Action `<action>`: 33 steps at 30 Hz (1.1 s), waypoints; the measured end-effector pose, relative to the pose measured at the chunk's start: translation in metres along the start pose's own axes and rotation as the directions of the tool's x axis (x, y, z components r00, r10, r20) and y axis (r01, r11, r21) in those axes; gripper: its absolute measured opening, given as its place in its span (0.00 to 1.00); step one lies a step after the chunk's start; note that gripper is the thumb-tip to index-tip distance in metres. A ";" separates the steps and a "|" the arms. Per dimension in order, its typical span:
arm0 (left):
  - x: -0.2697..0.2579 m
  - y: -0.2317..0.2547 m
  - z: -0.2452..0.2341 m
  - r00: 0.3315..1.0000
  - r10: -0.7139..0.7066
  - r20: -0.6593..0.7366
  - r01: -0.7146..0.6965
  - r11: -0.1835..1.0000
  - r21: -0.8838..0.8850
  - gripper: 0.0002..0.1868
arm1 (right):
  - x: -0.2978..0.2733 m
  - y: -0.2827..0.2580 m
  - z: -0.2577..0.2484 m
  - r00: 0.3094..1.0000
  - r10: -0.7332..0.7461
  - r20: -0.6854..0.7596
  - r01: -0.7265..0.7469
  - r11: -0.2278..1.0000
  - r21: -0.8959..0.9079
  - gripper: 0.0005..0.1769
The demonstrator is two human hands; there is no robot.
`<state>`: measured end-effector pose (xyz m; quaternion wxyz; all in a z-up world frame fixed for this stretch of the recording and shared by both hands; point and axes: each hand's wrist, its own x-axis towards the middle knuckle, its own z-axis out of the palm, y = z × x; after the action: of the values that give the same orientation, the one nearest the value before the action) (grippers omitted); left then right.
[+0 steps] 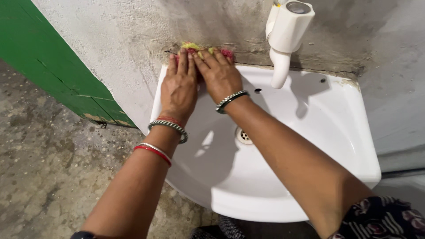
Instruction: The person scrubs a white wall-mounted sink and faucet with a pink and yellow sponge. They wipe the basin, edges, and the faucet repeatedly, rinsing the sponge under running water.
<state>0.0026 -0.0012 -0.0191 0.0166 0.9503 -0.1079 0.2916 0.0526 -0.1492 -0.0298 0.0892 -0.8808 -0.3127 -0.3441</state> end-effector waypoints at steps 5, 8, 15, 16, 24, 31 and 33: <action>0.010 0.050 0.007 0.993 0.035 -0.111 -0.042 0.998 -0.057 0.25 | -0.026 0.053 -0.026 1.000 -0.004 0.012 0.002 0.993 0.116 0.23; 0.020 0.092 0.007 0.983 0.062 -0.171 -0.102 0.966 -0.236 0.16 | -0.046 0.089 -0.052 0.999 -0.042 -0.023 0.042 0.999 0.029 0.22; 0.046 0.204 0.013 0.984 -0.168 -0.064 0.053 0.613 -0.788 0.15 | -0.113 0.167 -0.121 0.960 0.211 0.182 -0.183 0.970 -0.160 0.20; 0.050 0.219 0.015 0.984 -0.174 -0.027 0.077 0.563 -0.823 0.15 | -0.121 0.176 -0.129 0.944 0.253 0.210 -0.210 0.955 -0.208 0.22; 0.063 0.283 0.020 0.972 0.212 -0.103 -0.236 0.885 -0.401 0.18 | -0.171 0.200 -0.157 0.958 0.282 0.046 -0.269 0.946 -0.180 0.22; 0.063 0.237 0.015 0.998 0.025 -0.050 -0.048 0.834 -0.550 0.19 | -0.143 0.170 -0.123 0.889 0.447 0.100 -0.432 0.891 -0.140 0.08; 0.057 0.209 0.013 0.999 -0.048 0.009 0.037 0.617 -0.786 0.15 | -0.129 0.154 -0.112 0.845 0.486 0.224 -0.431 0.866 -0.253 0.08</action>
<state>0.0103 -0.2179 -0.0045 0.4378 0.8478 -0.2020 0.2208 0.0121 -0.3753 -0.0221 0.0382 -0.9740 -0.0666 -0.2132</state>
